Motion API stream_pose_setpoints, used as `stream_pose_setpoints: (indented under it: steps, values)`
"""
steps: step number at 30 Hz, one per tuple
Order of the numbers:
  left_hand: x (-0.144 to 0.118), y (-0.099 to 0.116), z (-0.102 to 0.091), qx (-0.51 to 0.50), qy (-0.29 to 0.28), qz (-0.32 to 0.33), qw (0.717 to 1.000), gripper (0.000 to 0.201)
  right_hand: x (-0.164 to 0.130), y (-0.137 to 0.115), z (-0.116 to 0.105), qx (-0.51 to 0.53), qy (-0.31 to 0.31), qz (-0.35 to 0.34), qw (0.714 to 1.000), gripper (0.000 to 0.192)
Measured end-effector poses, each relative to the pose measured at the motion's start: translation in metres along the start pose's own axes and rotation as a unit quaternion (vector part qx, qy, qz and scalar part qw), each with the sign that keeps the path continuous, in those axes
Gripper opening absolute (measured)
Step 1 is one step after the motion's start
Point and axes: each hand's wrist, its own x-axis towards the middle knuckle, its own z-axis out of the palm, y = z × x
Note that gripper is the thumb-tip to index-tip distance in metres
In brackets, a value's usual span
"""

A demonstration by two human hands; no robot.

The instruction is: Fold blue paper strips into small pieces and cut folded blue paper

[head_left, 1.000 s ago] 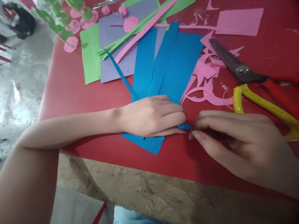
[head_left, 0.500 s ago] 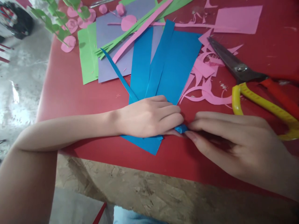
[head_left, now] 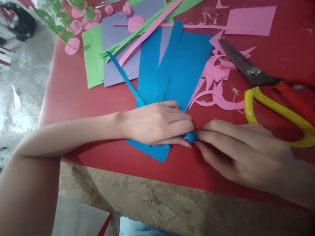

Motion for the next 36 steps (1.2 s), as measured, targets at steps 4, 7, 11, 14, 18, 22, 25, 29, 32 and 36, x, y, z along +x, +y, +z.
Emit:
stream_pose_setpoints:
  steps: [4,7,11,14,18,22,25,29,32,36]
  values:
    - [-0.0004,0.0005,0.001,0.028,0.004,0.007,1.0,0.033,-0.0006,-0.0001,0.0012,-0.005,-0.006,-0.01,1.0,0.015]
    - [-0.0006,0.0008,0.001,0.037,-0.006,0.007,0.999,0.033,-0.0013,0.0007,0.0001,-0.019,-0.012,-0.032,0.999,0.017]
    - [-0.0008,0.0009,0.0007,0.039,-0.01,0.001,0.999,0.031,-0.0021,0.0002,-0.0014,-0.051,-0.008,-0.036,0.998,0.015]
    - [-0.0006,0.001,0.0004,0.041,0.001,0.0,0.999,0.031,-0.0027,-0.0007,-0.0013,-0.062,-0.011,-0.041,0.997,0.018]
    - [-0.0001,0.0013,-0.0005,0.028,0.004,0.008,1.0,0.03,-0.0029,-0.0002,0.0002,-0.044,0.008,-0.042,0.998,0.023]
    - [0.0005,0.0023,-0.0011,0.048,-0.005,0.017,0.999,0.033,-0.0008,-0.0007,0.0006,-0.021,-0.013,-0.013,1.0,0.02]
    - [0.0009,0.0032,-0.0012,0.078,-0.016,0.019,0.997,0.034,0.0004,-0.0024,0.001,-0.011,-0.011,-0.01,1.0,0.019]
    - [0.0005,0.0032,0.0,0.108,-0.022,0.015,0.994,0.03,-0.0013,-0.0026,0.0032,-0.021,0.003,-0.03,0.999,0.01]
    - [-0.0003,0.0029,0.0015,0.108,-0.002,0.012,0.994,0.023,-0.004,-0.0014,0.0051,-0.034,0.015,-0.048,0.998,0.012]
    - [-0.0006,0.003,0.0031,0.104,0.003,0.003,0.995,0.018,-0.0057,-0.0013,0.0055,-0.036,0.008,-0.045,0.998,0.016]
